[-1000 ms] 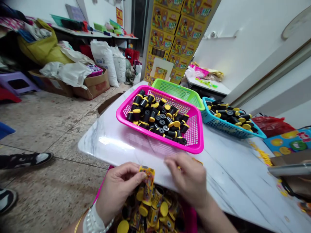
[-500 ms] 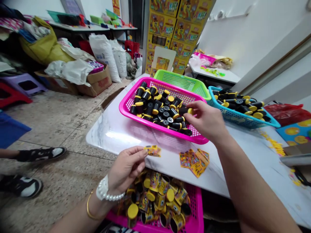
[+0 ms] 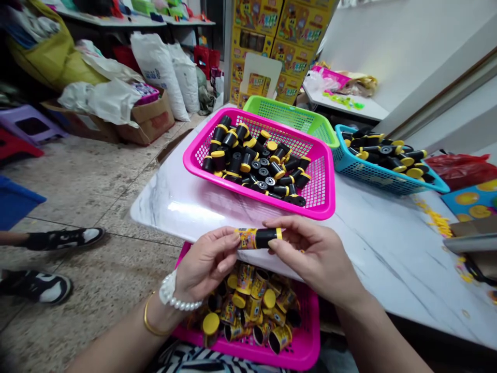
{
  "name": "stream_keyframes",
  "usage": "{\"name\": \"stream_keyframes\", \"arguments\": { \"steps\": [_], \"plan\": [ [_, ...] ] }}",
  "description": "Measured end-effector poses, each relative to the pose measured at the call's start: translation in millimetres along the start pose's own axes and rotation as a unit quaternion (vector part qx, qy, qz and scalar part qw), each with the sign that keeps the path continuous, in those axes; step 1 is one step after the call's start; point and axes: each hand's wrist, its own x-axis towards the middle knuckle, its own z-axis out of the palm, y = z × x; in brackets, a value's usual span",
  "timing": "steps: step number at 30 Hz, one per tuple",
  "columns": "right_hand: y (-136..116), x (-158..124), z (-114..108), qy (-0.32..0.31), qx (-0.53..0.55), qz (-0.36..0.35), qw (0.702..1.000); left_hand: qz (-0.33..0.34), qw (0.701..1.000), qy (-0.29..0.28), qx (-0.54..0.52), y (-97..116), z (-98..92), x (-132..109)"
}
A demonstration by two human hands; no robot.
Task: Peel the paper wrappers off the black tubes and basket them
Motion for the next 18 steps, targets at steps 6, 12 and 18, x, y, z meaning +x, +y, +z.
{"name": "stream_keyframes", "arguments": {
  "steps": [6, 12, 18],
  "plan": [
    [5.0, -15.3, 5.6, 0.007, -0.04, -0.021, 0.999, 0.026, 0.998, 0.01, 0.059, -6.0, 3.6, -1.3],
    [12.6, -33.7, 13.1, 0.025, 0.011, -0.107, 0.994, 0.13, 0.976, -0.033, 0.174, -2.3, -3.0, -17.6],
    [17.2, -44.2, 21.6, -0.001, -0.123, -0.206, 0.971, 0.059, 0.973, -0.101, 0.197, -7.3, -11.3, -22.1]
  ]
}}
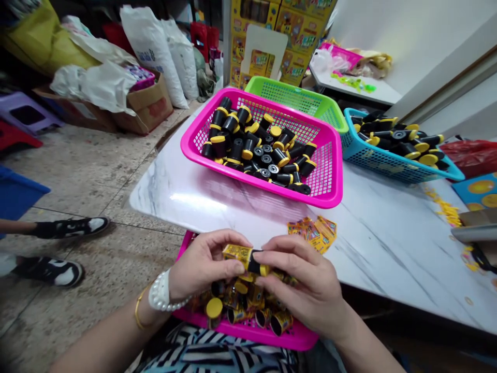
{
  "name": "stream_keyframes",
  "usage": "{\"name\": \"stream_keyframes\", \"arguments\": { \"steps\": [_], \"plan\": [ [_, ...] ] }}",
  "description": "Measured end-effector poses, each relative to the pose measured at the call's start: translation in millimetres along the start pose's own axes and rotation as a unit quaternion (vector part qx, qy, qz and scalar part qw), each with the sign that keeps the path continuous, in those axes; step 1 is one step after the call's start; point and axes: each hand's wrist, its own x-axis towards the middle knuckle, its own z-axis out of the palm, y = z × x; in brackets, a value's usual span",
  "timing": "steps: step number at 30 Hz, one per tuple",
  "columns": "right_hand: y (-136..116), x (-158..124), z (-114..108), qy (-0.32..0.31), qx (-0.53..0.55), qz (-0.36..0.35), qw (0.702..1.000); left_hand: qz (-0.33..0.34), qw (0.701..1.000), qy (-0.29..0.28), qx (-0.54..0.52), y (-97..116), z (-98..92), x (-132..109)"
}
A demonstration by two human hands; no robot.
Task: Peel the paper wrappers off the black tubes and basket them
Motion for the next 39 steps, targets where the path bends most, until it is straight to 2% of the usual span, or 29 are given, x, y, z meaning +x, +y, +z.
{"name": "stream_keyframes", "arguments": {
  "steps": [7, 10, 12, 16, 20, 22, 24, 25, 27, 29, 32, 34, 36, 39],
  "plan": [
    [-1.9, -11.2, 6.7, 0.035, -0.063, -0.037, 0.997, -0.02, 1.0, -0.014, 0.004, -12.7, -1.0, -3.8],
    [-0.7, -16.3, 7.4, 0.045, -0.069, -0.043, 0.996, -0.046, 0.999, 0.003, 0.013, -16.6, -5.5, -10.1],
    [0.2, -18.5, 10.4, 0.048, -0.052, -0.033, 0.997, -0.033, 0.999, 0.028, 0.023, -18.2, -4.9, -13.7],
    [1.5, -20.9, 16.1, 0.063, -0.006, -0.004, 0.998, 0.041, 0.991, 0.06, 0.11, -15.4, 2.0, -18.4],
    [-0.4, -25.9, 17.6, 0.045, 0.014, 0.021, 0.999, 0.107, 0.967, 0.029, 0.228, -11.8, 1.9, -21.6],
    [-3.2, -30.7, 22.0, 0.051, 0.063, 0.089, 0.993, 0.182, 0.935, 0.016, 0.304, -13.9, -0.7, -22.8],
    [-6.5, -36.5, 29.6, 0.068, 0.139, 0.18, 0.971, 0.252, 0.901, 0.001, 0.354, -19.3, -3.4, -23.7],
    [-7.9, -39.5, 33.7, 0.075, 0.172, 0.221, 0.957, 0.268, 0.893, -0.009, 0.361, -22.9, -4.5, -24.2],
    [-9.7, -45.4, 39.8, 0.084, 0.202, 0.264, 0.939, 0.253, 0.899, -0.018, 0.357, -31.5, -6.2, -25.7],
    [-9.5, -51.0, 41.4, 0.088, 0.169, 0.242, 0.951, 0.182, 0.929, -0.004, 0.323, -40.9, -7.3, -28.8],
    [-7.0, -59.0, 37.7, 0.065, 0.06, 0.1, 0.991, 0.027, 0.976, -0.001, 0.214, -53.3, -8.1, -36.2],
    [-6.2, -64.2, 37.3, 0.035, 0.028, 0.028, 0.999, -0.025, 0.985, -0.027, 0.168, -57.6, -8.0, -41.1],
    [-7.8, -68.7, 41.8, 0.039, 0.058, 0.041, 0.997, 0.013, 0.978, -0.034, 0.205, -57.8, -7.3, -44.0],
    [-13.8, -73.4, 54.1, 0.095, 0.163, 0.176, 0.966, 0.142, 0.942, -0.023, 0.305, -53.4, -6.3, -43.8]
  ]
}}
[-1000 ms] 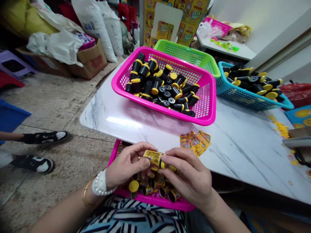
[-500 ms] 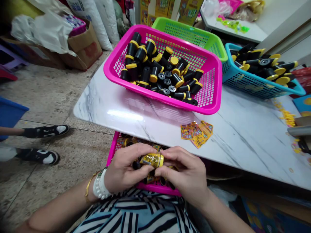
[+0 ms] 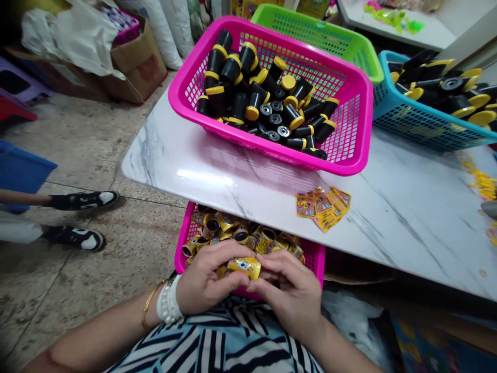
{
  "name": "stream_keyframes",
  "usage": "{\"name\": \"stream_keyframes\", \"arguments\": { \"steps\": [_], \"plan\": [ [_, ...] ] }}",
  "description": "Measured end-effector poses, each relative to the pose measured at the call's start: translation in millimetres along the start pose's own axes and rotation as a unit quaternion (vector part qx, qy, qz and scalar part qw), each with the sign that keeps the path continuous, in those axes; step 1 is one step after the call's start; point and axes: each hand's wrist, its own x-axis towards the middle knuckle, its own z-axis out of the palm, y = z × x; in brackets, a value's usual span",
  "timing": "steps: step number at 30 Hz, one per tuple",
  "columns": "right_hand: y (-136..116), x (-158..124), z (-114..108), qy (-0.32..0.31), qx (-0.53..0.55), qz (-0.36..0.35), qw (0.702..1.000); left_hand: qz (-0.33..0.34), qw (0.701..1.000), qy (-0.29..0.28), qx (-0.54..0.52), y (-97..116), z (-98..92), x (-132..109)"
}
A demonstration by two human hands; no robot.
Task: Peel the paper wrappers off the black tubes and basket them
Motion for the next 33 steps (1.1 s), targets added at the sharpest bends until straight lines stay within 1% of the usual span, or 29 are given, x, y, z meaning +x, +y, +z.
{"name": "stream_keyframes", "arguments": {
  "steps": [1, 2, 3, 4, 6, 8, 9, 10, 11, 13, 14, 16, 17, 18, 19, 20, 21, 23, 24, 25, 27, 29, 31, 33],
  "plan": [
    [-0.4, -2.1, 3.3, 0.019, 0.031, 0.047, 0.998, 0.026, 0.999, 0.003, 0.019, 1.0, -0.7, 1.2],
    [-0.8, -3.6, 5.4, 0.031, 0.053, 0.085, 0.994, 0.036, 0.999, 0.001, 0.023, 1.7, -1.1, 2.3],
    [-1.2, -4.5, 5.8, 0.037, 0.066, 0.108, 0.991, 0.028, 0.999, -0.002, 0.017, 2.0, -1.3, 3.2],
    [-1.4, -4.8, 4.6, 0.039, 0.066, 0.115, 0.99, 0.006, 1.0, -0.004, 0.002, 2.0, -1.2, 3.7],
    [-1.2, -4.4, -0.8, 0.039, 0.031, 0.078, 0.996, -0.068, 0.997, -0.009, -0.047, 1.1, -0.5, 3.8],
    [0.0, -3.0, -6.1, 0.027, -0.03, 0.012, 0.999, -0.133, 0.986, -0.026, -0.092, -1.1, 0.4, 3.9],
    [1.1, -2.0, -7.1, 0.025, -0.052, -0.01, 0.998, -0.147, 0.983, -0.034, -0.101, -2.9, 0.5, 4.6],
    [2.4, -0.7, -6.7, 0.033, -0.06, -0.013, 0.998, -0.145, 0.984, -0.039, -0.098, -5.3, 0.4, 6.3],
    [4.0, 0.8, -4.7, 0.048, -0.054, 0.007, 0.997, -0.128, 0.988, -0.037, -0.084, -8.4, -0.2, 9.0],
    [7.4, 4.5, 2.1, 0.089, -0.007, 0.1, 0.991, -0.056, 0.998, -0.018, -0.028, -16.6, -2.9, 17.3],
    [9.0, 6.6, 5.8, 0.103, 0.024, 0.158, 0.982, -0.009, 1.0, -0.011, 0.001, -21.3, -4.8, 22.4],
    [11.4, 10.3, 11.3, 0.102, 0.082, 0.256, 0.958, 0.078, 0.996, -0.018, 0.038, -30.1, -9.0, 32.2],
    [12.1, 11.5, 12.5, 0.097, 0.103, 0.283, 0.949, 0.108, 0.993, -0.028, 0.044, -33.3, -10.8, 36.0],
    [12.4, 12.0, 12.6, 0.096, 0.116, 0.29, 0.945, 0.126, 0.99, -0.037, 0.045, -35.2, -12.0, 38.6],
    [12.6, 11.7, 11.9, 0.101, 0.117, 0.279, 0.948, 0.127, 0.99, -0.042, 0.046, -35.4, -12.5, 39.9],
    [12.7, 10.4, 10.6, 0.108, 0.105, 0.254, 0.955, 0.11, 0.992, -0.042, 0.044, -34.1, -12.3, 40.0],
    [12.8, 8.4, 8.9, 0.117, 0.084, 0.219, 0.965, 0.08, 0.995, -0.038, 0.038, -31.5, -11.4, 38.9],
    [13.3, 2.8, 6.2, 0.122, 0.038, 0.15, 0.98, 0.006, 1.0, -0.026, 0.008, -23.6, -8.5, 35.1],
    [13.6, -0.2, 5.5, 0.118, 0.023, 0.127, 0.985, -0.024, 0.999, -0.022, -0.005, -19.5, -6.8, 33.1],
    [13.8, -2.9, 5.3, 0.113, 0.021, 0.115, 0.987, -0.039, 0.999, -0.018, -0.011, -15.8, -5.3, 31.2],
    [13.6, -6.4, 6.3, 0.11, 0.051, 0.129, 0.984, -0.029, 0.999, -0.012, 0.001, -11.2, -3.2, 28.4],
    [12.2, -6.7, 7.0, 0.104, 0.107, 0.17, 0.974, -0.021, 1.0, -0.008, 0.011, -9.8, -1.7, 26.2],
    [9.9, -4.7, 4.9, 0.07, 0.16, 0.205, 0.963, -0.061, 0.998, -0.02, -0.02, -9.5, -0.1, 23.5],
    [7.3, -2.1, -0.8, 0.005, 0.19, 0.216, 0.958, -0.132, 0.987, -0.03, -0.09, -8.0, 2.2, 20.3]
  ]
}}
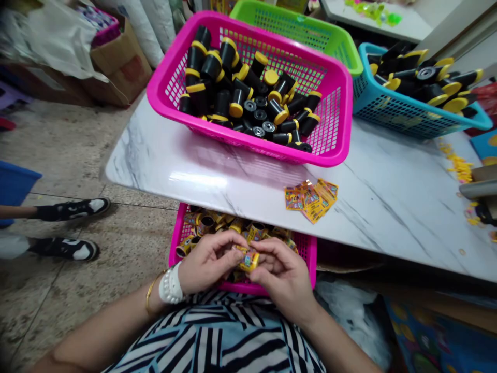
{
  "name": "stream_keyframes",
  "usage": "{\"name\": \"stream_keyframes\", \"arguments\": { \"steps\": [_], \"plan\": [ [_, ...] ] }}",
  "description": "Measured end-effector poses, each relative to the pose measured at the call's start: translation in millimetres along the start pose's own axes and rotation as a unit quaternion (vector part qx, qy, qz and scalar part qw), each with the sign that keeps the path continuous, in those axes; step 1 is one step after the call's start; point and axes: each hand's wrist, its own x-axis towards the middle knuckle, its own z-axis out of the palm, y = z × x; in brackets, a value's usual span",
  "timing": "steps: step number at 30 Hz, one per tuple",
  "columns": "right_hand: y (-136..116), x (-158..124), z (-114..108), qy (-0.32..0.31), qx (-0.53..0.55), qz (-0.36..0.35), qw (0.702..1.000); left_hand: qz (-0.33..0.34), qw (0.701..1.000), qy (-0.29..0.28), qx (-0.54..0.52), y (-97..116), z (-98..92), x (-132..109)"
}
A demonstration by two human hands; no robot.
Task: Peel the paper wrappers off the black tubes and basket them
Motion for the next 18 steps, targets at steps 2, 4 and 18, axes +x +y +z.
{"name": "stream_keyframes", "arguments": {
  "steps": [2, 4, 18],
  "plan": [
    [-5.2, 0.2, -5.4, -0.06, -0.016, -0.001, 0.998, -0.062, 0.995, -0.015, -0.077, 1.7, 3.2, -3.5],
    [-9.5, -0.7, -9.2, -0.089, -0.042, -0.039, 0.994, -0.107, 0.985, -0.051, -0.127, 4.1, 5.9, -6.1],
    [-5.4, 7.9, -38.9, -0.073, -0.478, -0.392, 0.782, -0.072, 0.993, 0.094, 0.024, 27.3, -13.9, -13.6]
  ]
}}
